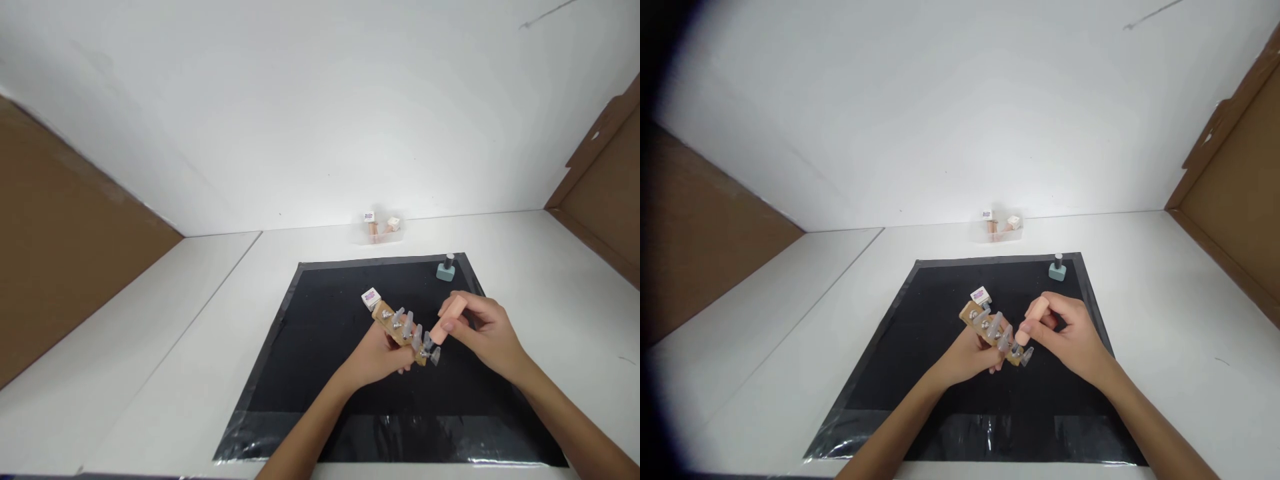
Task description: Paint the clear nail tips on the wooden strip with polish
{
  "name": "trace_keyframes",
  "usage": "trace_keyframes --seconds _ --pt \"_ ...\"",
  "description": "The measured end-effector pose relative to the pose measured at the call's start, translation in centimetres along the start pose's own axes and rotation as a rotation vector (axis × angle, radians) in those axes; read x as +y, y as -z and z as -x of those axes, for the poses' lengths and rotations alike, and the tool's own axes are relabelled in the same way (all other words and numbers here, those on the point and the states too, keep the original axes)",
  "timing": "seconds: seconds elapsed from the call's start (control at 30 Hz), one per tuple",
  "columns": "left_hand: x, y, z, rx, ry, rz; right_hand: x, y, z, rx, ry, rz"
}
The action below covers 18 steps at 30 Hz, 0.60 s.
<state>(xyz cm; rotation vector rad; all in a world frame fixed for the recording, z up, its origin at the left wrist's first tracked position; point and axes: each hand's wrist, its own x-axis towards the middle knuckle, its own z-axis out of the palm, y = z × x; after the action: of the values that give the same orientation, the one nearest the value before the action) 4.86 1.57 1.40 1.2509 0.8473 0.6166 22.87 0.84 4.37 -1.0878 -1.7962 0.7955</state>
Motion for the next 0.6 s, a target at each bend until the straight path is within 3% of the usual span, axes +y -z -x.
trace_keyframes --seconds 0.23,0.43,0.6 --pt "0.02 -0.10 -0.01 0.012 0.019 -0.010 -0.10 -0.23 0.04 0.077 0.019 0.059" --pt "-0.15 -0.05 -0.10 0.015 0.010 -0.029 -0.23 -0.13 0.05 -0.012 0.002 0.029" --pt "-0.14 0.01 -0.17 0.012 0.021 -0.023 -0.06 -0.16 0.11 0.035 0.036 0.049"
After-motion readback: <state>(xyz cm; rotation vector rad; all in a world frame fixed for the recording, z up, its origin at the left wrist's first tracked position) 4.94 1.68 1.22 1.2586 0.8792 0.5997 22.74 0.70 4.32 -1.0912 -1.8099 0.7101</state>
